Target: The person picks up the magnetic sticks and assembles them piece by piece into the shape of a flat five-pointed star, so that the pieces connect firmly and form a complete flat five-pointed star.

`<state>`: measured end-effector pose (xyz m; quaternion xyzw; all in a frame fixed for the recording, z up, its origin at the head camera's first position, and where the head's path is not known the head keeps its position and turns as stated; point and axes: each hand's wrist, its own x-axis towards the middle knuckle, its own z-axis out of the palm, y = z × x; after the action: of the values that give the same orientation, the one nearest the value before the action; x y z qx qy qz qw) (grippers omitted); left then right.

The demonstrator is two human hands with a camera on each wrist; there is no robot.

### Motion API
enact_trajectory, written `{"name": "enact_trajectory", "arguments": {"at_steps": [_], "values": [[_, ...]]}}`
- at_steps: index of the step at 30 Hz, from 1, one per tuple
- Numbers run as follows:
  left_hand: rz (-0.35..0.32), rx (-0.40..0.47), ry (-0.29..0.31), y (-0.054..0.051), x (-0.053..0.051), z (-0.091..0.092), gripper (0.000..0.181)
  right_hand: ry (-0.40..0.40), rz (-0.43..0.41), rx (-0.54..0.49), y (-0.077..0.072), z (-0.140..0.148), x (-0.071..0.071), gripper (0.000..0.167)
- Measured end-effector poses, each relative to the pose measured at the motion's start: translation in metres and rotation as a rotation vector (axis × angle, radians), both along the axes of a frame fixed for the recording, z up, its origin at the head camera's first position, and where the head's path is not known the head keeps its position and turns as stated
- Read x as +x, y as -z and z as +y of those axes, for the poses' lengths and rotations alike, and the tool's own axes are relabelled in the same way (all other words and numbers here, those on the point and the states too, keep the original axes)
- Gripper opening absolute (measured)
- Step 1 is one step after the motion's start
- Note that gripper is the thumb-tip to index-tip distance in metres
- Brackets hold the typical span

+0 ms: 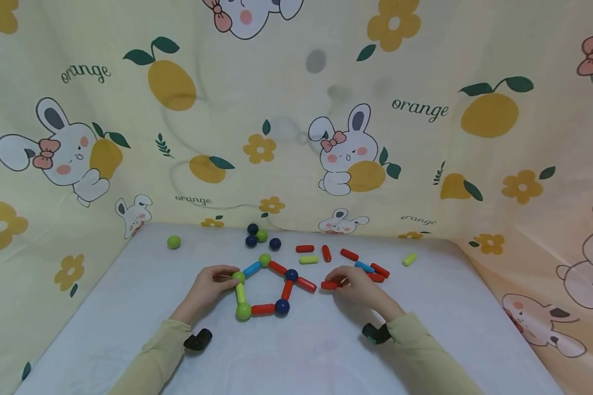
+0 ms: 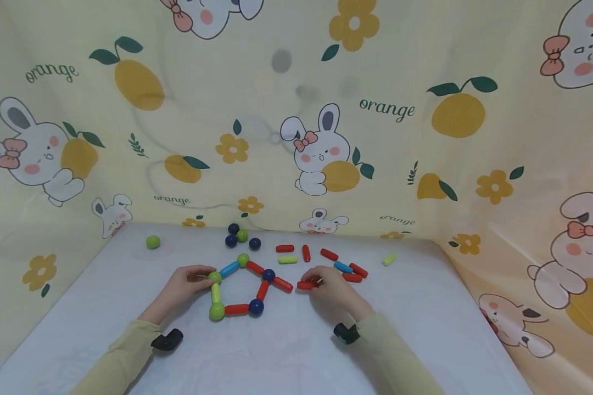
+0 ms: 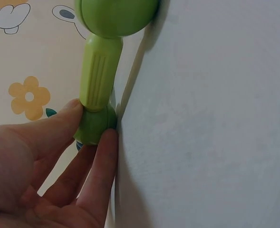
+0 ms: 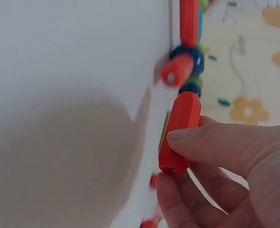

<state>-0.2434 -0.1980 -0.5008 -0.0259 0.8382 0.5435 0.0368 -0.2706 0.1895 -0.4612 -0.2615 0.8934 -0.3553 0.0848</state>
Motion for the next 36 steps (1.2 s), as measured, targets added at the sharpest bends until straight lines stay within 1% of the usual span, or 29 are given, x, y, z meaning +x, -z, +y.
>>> {"name": "enact_trajectory", "arguments": {"at_steps": [6, 13, 19, 24, 29, 36], "values": [[0.006, 0.012, 0.004, 0.001, -0.001, 0.000, 0.035, -0.095, -0.029, -0.004, -0.004, -0.021, 0.017, 0.030], [0.005, 0.018, 0.002, -0.002, 0.001, 0.001, 0.033, -0.194, -0.044, -0.007, 0.001, -0.043, 0.026, 0.028], [0.007, 0.021, -0.004, -0.003, 0.002, 0.002, 0.032, -0.201, -0.065, -0.006, 0.006, -0.054, 0.028, 0.029], [0.020, 0.036, 0.006, -0.001, 0.002, 0.001, 0.033, -0.218, -0.058, -0.013, 0.008, -0.060, 0.029, 0.030], [0.025, 0.042, 0.013, 0.000, 0.001, 0.001, 0.033, -0.223, -0.054, -0.008, 0.007, -0.062, 0.031, 0.030], [0.025, 0.043, 0.008, 0.000, 0.001, 0.001, 0.033, -0.213, -0.070, -0.016, 0.005, -0.063, 0.033, 0.030]]}}
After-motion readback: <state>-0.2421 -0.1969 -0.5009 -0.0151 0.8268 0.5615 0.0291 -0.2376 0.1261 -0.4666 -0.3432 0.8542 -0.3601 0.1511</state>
